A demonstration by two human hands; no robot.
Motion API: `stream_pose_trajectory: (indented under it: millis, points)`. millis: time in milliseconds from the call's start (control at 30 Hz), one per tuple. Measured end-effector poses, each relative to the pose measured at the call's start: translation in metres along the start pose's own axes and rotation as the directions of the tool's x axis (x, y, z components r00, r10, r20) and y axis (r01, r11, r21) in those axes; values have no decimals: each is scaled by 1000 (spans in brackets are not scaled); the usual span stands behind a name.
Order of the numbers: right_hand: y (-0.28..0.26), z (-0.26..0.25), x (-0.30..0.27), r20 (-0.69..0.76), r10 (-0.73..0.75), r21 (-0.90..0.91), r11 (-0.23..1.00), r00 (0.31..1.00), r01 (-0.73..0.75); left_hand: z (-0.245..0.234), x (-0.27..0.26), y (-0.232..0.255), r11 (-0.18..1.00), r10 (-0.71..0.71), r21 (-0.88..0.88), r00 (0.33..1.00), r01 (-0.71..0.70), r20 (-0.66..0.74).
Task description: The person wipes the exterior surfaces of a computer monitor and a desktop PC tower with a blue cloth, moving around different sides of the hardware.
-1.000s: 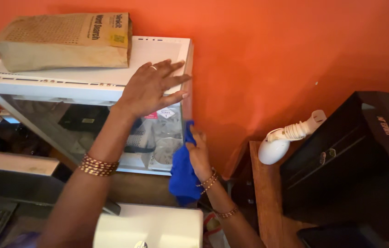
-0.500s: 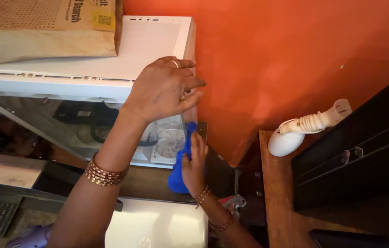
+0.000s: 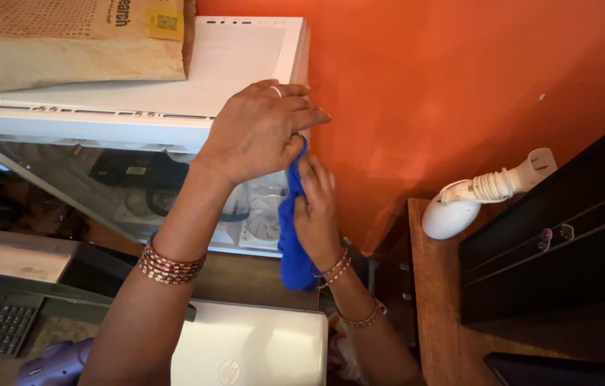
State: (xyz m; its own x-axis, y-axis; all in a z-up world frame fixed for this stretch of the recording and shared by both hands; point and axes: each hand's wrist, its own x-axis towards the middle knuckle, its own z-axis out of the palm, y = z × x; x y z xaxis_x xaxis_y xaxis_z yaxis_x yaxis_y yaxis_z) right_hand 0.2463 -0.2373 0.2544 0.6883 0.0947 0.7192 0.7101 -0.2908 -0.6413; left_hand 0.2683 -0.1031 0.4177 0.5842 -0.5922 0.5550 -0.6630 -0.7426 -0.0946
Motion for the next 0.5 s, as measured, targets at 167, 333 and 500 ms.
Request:
stream_pose_trajectory:
  millis: [167, 333, 500]
  points:
    - [81, 32, -30, 9, 87, -40, 995, 996, -87, 1, -1, -1, 1000, -3, 14, 1000, 3, -14]
    - [183, 71, -80, 50, 277, -6, 961, 960, -277, 2, -1, -2, 1000, 16, 22, 1000, -16, -20]
    - [168, 70, -77, 78, 439, 159, 881, 895, -446, 1, 0, -2, 1000, -2, 11, 1000, 1, 4]
